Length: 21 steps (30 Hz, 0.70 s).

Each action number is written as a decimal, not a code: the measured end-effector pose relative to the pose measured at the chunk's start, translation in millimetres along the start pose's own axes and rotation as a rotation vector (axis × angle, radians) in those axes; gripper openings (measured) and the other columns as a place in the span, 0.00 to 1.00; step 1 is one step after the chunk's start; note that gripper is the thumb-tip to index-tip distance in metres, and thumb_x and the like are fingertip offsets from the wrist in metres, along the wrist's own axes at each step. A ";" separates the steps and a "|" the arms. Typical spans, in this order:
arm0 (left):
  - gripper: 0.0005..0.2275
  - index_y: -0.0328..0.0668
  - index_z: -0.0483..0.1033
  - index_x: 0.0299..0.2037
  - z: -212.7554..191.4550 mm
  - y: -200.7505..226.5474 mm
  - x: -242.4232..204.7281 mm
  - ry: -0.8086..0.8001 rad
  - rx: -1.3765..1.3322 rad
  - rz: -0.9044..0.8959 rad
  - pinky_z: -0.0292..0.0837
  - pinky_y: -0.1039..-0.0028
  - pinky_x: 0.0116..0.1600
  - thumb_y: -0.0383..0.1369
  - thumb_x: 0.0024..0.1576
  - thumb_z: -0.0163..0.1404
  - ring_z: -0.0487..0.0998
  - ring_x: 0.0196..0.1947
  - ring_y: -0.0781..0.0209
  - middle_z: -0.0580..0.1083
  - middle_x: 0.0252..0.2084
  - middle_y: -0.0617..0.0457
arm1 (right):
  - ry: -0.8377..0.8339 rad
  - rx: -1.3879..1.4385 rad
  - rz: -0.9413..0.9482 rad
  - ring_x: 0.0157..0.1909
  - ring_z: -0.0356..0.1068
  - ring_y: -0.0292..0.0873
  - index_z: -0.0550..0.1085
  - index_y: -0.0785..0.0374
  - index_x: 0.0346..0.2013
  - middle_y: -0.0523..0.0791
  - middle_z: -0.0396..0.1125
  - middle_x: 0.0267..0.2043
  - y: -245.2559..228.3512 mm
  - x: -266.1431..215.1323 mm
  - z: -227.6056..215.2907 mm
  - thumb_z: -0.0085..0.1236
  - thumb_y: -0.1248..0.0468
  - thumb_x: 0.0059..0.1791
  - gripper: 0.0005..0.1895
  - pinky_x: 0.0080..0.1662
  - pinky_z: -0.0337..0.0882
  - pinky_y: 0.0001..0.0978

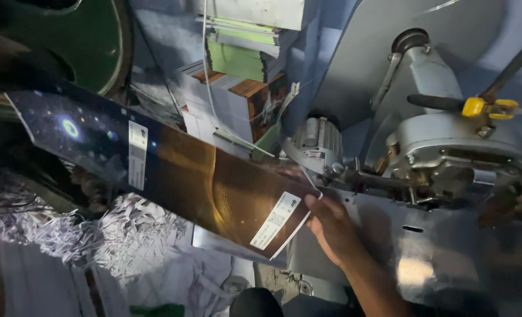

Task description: The person places a book cover onto a binding machine, aligns it, and operates the machine to stitch the spine. The person then removes the bound book, flips it to inspect the cover, and repeats the process with another book.

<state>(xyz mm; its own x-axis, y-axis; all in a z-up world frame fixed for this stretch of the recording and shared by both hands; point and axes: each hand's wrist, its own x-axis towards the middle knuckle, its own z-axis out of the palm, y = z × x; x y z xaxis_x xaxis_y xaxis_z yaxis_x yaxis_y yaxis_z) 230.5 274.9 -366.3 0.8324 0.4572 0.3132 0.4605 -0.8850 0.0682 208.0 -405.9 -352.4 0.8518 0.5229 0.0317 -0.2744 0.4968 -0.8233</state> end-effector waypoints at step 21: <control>0.06 0.46 0.83 0.42 2.6 19.6 13.4 -0.078 0.330 0.112 0.78 0.57 0.48 0.32 0.59 0.53 0.83 0.45 0.45 0.80 0.43 0.44 | 0.508 -1.500 -0.103 0.25 0.69 0.55 0.77 0.65 0.22 0.55 0.68 0.21 -47.2 -24.7 -4.2 0.48 0.42 0.52 0.30 0.33 0.67 0.48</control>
<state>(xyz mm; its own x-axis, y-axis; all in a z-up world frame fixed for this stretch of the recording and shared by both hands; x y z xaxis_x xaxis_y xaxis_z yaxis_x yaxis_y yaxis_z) 251.5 263.9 -363.2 0.8986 0.3751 0.2274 0.4289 -0.8601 -0.2762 201.8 -445.2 -316.7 0.9767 0.1027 0.1885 0.2002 -0.7524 -0.6276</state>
